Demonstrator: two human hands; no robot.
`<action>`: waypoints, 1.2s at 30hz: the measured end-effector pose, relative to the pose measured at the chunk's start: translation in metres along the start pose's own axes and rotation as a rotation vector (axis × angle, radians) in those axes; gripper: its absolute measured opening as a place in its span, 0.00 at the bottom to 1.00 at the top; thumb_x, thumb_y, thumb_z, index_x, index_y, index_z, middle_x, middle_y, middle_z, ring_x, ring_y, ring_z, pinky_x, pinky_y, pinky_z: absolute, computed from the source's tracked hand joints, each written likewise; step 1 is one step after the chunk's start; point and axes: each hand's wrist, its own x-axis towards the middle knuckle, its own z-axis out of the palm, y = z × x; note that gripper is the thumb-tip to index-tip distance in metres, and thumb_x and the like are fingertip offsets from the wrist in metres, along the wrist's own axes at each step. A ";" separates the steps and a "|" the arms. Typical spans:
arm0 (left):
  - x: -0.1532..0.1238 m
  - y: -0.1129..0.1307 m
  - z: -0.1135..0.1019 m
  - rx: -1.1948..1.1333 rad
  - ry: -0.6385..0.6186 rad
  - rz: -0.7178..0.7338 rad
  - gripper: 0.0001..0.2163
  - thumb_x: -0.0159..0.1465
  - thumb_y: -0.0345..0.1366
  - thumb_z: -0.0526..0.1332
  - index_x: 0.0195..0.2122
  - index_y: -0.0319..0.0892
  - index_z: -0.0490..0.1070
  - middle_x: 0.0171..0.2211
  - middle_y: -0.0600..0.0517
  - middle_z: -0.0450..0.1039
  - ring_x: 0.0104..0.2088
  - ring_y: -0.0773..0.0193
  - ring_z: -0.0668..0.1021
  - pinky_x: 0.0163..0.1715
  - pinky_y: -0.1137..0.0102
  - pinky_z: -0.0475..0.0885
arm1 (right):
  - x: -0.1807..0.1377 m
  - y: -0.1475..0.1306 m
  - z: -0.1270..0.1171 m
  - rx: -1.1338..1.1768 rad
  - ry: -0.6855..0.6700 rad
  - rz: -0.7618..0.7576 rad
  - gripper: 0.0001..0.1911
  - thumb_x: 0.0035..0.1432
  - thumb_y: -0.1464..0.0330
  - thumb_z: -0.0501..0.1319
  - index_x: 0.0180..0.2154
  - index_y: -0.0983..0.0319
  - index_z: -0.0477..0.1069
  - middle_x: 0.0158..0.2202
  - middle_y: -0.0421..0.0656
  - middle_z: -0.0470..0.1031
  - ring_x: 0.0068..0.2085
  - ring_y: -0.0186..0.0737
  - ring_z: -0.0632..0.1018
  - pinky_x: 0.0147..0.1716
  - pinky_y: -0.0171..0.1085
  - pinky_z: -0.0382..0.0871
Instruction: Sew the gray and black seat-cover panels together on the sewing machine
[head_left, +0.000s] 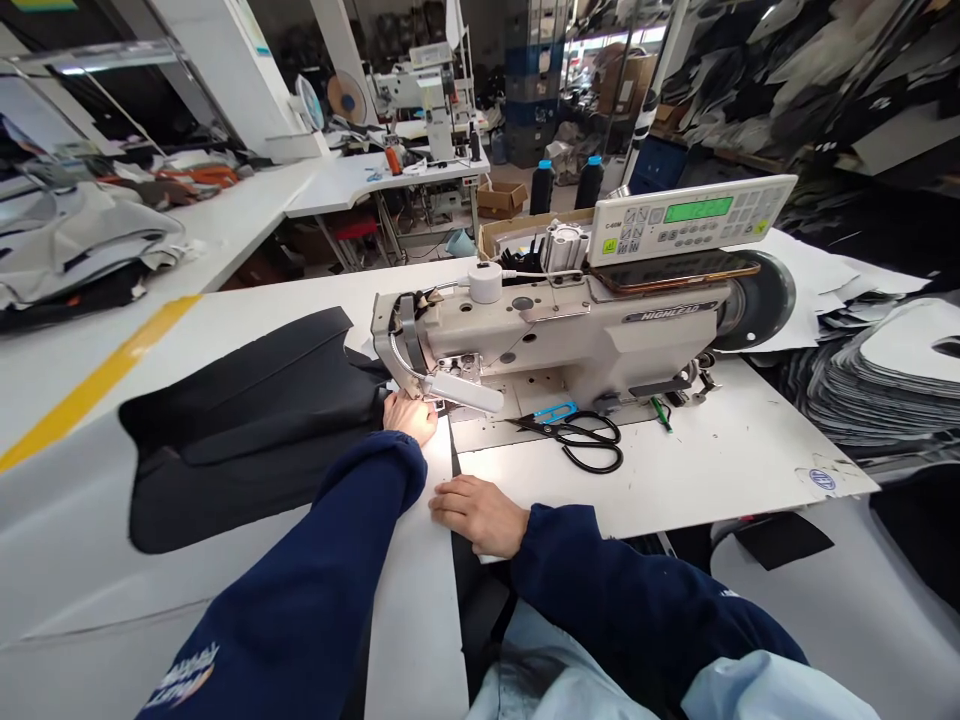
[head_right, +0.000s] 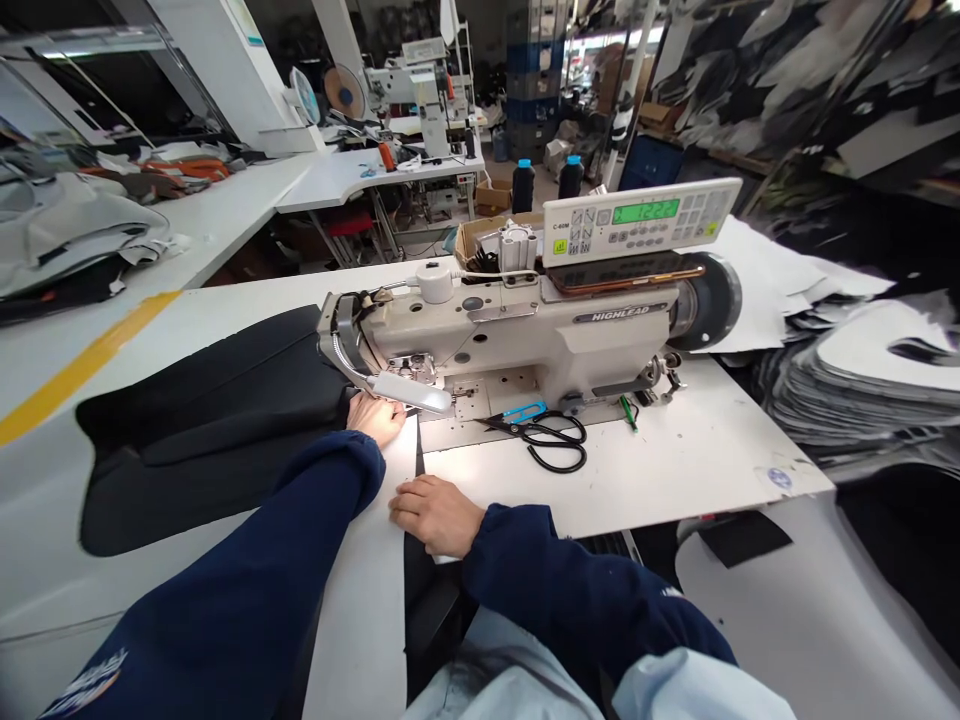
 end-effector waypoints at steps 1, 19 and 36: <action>0.000 0.000 0.000 0.004 0.002 -0.003 0.13 0.58 0.33 0.52 0.30 0.41 0.77 0.40 0.43 0.75 0.50 0.49 0.70 0.51 0.58 0.59 | 0.000 0.000 0.000 -0.001 0.001 -0.001 0.24 0.49 0.73 0.57 0.51 0.68 0.67 0.53 0.48 0.70 0.57 0.47 0.65 0.54 0.43 0.59; -0.034 0.009 -0.023 0.167 0.082 0.049 0.18 0.63 0.35 0.52 0.52 0.35 0.68 0.55 0.39 0.65 0.57 0.48 0.62 0.56 0.57 0.56 | -0.035 -0.032 -0.009 -0.092 0.232 0.172 0.13 0.58 0.77 0.49 0.42 0.67 0.68 0.42 0.50 0.71 0.45 0.41 0.69 0.48 0.42 0.64; -0.064 0.045 -0.040 0.102 -0.494 -0.062 0.32 0.52 0.33 0.55 0.59 0.32 0.53 0.53 0.39 0.63 0.45 0.45 0.74 0.43 0.58 0.71 | -0.022 -0.020 -0.010 -0.072 -0.122 -0.432 0.21 0.49 0.63 0.62 0.47 0.56 0.69 0.54 0.47 0.67 0.57 0.50 0.62 0.60 0.50 0.44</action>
